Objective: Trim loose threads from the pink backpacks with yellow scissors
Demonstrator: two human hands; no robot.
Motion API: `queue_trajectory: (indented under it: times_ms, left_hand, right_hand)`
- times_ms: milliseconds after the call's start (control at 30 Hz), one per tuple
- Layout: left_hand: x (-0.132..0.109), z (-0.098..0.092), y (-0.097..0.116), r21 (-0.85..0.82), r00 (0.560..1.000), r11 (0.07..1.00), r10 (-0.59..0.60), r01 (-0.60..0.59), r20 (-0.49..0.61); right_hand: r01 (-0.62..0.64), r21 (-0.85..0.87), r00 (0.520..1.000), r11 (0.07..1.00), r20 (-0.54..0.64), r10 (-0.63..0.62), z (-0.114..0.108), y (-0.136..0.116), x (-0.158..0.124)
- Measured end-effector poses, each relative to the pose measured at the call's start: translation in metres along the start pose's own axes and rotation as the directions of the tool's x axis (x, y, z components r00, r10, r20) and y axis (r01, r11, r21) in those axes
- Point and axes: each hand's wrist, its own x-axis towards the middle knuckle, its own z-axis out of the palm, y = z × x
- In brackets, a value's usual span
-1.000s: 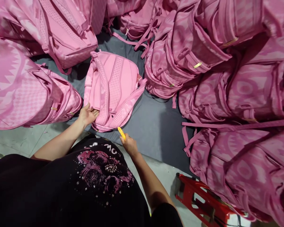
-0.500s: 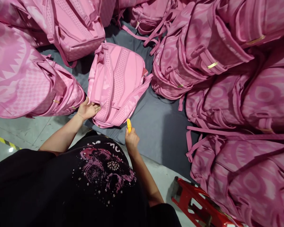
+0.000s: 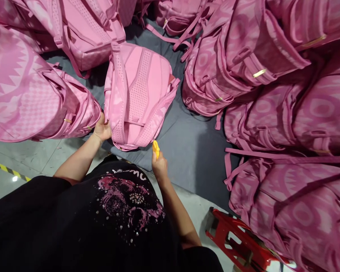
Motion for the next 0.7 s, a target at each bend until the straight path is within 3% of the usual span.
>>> queue_trajectory:
  times_ms: [133, 433, 533, 700]
  left_hand:
    - [0.001, 0.0, 0.007, 0.015, 0.996, 1.0, -0.026, 0.028, -0.085]
    - [0.007, 0.001, 0.016, 0.074, 0.989, 0.992, -0.096, 0.104, -0.115]
    - [0.005, 0.005, 0.02, 0.049, 0.987, 0.99, -0.131, 0.136, -0.095]
    - [-0.004, 0.017, 0.024, -0.016, 0.984, 0.985, -0.175, 0.174, -0.026]
  right_hand:
    - [0.063, 0.238, 0.997, 0.969, -0.051, -0.052, 0.011, 0.003, -0.006]
    - [-0.06, 0.259, 0.992, 0.964, -0.092, 0.087, 0.019, -0.008, -0.014]
    - [-0.058, 0.269, 0.993, 0.961, -0.079, 0.082, 0.02, -0.003, -0.039]
    - [-0.153, 0.26, 0.988, 0.953, 0.021, 0.153, 0.03, 0.009, -0.114]
